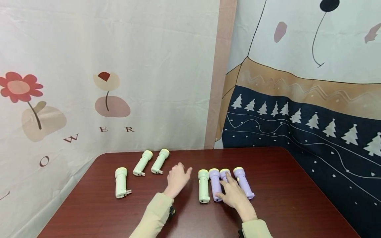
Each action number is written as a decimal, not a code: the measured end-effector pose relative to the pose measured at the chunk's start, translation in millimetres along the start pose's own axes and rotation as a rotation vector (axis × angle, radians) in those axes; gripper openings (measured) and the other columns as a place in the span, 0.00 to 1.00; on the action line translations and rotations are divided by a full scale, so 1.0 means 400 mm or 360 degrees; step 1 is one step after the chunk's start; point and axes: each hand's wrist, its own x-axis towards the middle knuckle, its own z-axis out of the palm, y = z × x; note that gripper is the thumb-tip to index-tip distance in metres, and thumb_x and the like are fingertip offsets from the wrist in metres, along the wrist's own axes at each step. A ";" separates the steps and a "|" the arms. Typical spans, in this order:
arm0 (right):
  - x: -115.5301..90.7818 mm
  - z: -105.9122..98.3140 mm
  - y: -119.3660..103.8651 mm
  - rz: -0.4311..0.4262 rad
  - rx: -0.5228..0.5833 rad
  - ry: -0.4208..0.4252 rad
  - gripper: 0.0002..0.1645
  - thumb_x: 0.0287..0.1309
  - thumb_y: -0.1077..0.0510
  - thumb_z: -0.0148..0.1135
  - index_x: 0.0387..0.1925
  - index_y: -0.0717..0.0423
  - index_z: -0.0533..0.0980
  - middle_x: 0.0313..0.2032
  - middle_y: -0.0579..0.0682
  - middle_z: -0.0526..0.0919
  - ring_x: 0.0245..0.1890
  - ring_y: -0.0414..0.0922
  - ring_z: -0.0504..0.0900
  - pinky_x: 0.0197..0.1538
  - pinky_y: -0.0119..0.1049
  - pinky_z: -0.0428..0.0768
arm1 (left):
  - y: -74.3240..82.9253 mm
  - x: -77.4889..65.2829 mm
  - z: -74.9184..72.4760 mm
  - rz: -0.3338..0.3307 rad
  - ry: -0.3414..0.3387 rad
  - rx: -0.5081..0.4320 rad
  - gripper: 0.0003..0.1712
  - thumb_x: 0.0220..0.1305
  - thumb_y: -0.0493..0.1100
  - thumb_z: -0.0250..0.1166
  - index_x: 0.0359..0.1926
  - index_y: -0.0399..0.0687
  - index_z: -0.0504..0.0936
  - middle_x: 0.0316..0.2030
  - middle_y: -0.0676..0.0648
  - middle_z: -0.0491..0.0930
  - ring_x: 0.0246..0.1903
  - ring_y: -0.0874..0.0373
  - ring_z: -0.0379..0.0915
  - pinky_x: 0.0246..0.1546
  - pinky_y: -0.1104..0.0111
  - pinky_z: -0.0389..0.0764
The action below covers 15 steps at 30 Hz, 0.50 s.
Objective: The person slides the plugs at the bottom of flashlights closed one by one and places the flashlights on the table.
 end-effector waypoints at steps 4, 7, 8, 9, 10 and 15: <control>0.001 0.000 0.001 -0.0009 -0.0011 0.0003 0.30 0.50 0.50 0.69 0.52 0.63 0.77 0.67 0.68 0.61 0.61 0.71 0.67 0.56 0.62 0.70 | -0.052 0.052 -0.020 0.0053 0.0181 0.0050 0.23 0.57 0.48 0.66 0.43 0.32 0.75 0.36 0.34 0.78 0.35 0.38 0.75 0.28 0.51 0.77; 0.002 -0.002 0.001 -0.0012 -0.0012 0.0004 0.31 0.50 0.49 0.69 0.52 0.63 0.77 0.67 0.68 0.61 0.61 0.70 0.68 0.57 0.61 0.70 | -0.089 0.085 -0.033 0.0112 0.0269 0.0103 0.22 0.56 0.45 0.67 0.42 0.31 0.74 0.38 0.33 0.76 0.37 0.36 0.72 0.28 0.52 0.77; 0.002 -0.002 0.001 -0.0008 -0.0010 0.0002 0.31 0.50 0.49 0.69 0.52 0.63 0.76 0.67 0.68 0.61 0.61 0.69 0.67 0.57 0.61 0.70 | -0.101 0.094 -0.037 0.0126 0.0281 0.0133 0.22 0.56 0.45 0.67 0.43 0.31 0.73 0.38 0.32 0.75 0.38 0.36 0.72 0.29 0.52 0.77; 0.002 -0.002 0.000 -0.0009 -0.0009 0.0002 0.31 0.50 0.50 0.69 0.52 0.63 0.76 0.67 0.68 0.61 0.61 0.69 0.67 0.57 0.61 0.70 | -0.113 0.103 -0.040 0.0133 0.0296 0.0161 0.22 0.56 0.45 0.67 0.43 0.32 0.73 0.39 0.32 0.74 0.38 0.36 0.71 0.30 0.52 0.77; 0.002 -0.002 0.000 -0.0007 -0.0007 0.0000 0.30 0.50 0.50 0.69 0.52 0.63 0.76 0.67 0.68 0.61 0.61 0.69 0.67 0.57 0.61 0.70 | -0.125 0.111 -0.042 0.0139 0.0306 0.0191 0.22 0.56 0.45 0.67 0.44 0.31 0.73 0.39 0.32 0.74 0.38 0.36 0.71 0.31 0.52 0.77; 0.000 -0.001 -0.003 0.0001 -0.0003 0.0003 0.30 0.50 0.50 0.69 0.52 0.63 0.77 0.67 0.68 0.61 0.61 0.69 0.67 0.57 0.61 0.70 | -0.174 0.144 -0.042 0.0155 0.0300 0.0297 0.24 0.56 0.44 0.68 0.46 0.32 0.72 0.40 0.32 0.73 0.38 0.36 0.70 0.33 0.51 0.76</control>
